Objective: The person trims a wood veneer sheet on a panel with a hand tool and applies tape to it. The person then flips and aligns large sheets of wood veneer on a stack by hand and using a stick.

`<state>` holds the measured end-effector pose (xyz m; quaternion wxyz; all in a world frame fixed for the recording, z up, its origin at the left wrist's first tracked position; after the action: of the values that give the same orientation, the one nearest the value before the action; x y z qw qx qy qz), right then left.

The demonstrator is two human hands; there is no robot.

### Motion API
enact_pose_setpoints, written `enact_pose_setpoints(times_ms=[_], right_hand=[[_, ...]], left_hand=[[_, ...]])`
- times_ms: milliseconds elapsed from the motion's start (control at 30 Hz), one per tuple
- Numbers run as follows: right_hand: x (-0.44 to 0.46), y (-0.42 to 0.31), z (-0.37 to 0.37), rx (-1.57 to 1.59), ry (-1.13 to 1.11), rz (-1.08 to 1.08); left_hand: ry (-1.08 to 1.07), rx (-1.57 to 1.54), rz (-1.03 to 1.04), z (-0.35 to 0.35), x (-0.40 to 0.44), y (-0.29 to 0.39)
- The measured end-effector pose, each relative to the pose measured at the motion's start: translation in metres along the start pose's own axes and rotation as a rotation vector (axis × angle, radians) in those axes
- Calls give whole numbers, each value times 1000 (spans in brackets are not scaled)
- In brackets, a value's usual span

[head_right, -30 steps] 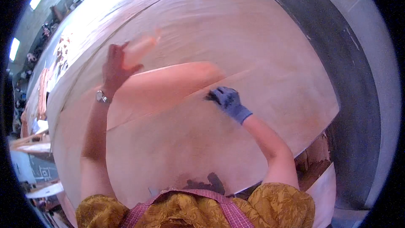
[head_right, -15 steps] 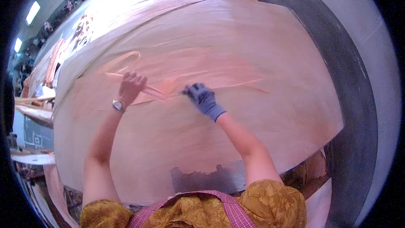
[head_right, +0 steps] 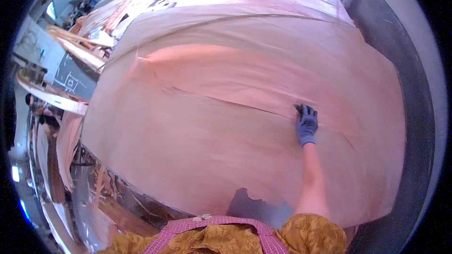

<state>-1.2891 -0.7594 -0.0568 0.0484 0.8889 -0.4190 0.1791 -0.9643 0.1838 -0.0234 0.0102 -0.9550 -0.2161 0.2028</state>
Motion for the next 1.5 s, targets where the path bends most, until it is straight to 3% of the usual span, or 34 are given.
enact_pose_setpoints(times_ms=[133,333,433,533,600,733,833,900,967,1033,1133,1233,1333,1367,1400,1467,1500], right_hand=[[1,6,10,-41,18,-62],[0,-5,-4,-71,-2,-36],[0,-16,-5,-15,30,-137],[-2,-15,-17,101,27,-120],[1,-15,-9,155,39,-154],[-5,14,-18,175,-2,70],[-22,66,-53,126,128,233],[-41,119,-69,-6,162,229],[-63,192,-58,-246,103,252],[-84,220,-78,-222,-4,510],[-101,250,-66,-70,-171,569],[-104,243,-65,-50,23,473],[-100,198,-90,-116,29,74],[-91,185,-87,98,45,134],[-91,176,-76,148,164,86],[-80,111,-83,320,93,204],[-79,71,-87,390,53,272]], left_hand=[[-444,-28,-112,103,-76,-59],[-658,-200,-149,142,-99,-55],[-497,-393,-172,120,-105,-33],[-320,-155,82,67,-137,24],[-260,-185,208,65,-133,34],[-79,87,457,90,-91,24],[-116,66,394,104,-101,20],[-157,27,328,109,-110,2],[-191,-2,276,113,-118,-15],[-216,-28,238,115,-123,-22],[-249,-84,195,112,-122,-33],[-307,-163,173,103,-118,-39],[-431,-228,152,94,-108,-53],[-333,-301,182,94,-105,-66],[-387,-316,90,108,-92,-88],[-324,-343,50,74,-153,-57],[-296,-229,116,97,-125,-85]])
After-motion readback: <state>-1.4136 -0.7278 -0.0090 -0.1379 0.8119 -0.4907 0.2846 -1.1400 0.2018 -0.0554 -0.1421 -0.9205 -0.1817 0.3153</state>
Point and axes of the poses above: each hand's wrist, its own x-axis towards the middle knuckle, its own z-axis out of the palm, y = z × x, the point moved 6 cm from there along x, towards the middle knuckle, and after that the axes turned 8 degrees about -x, right-handed, at the moved point
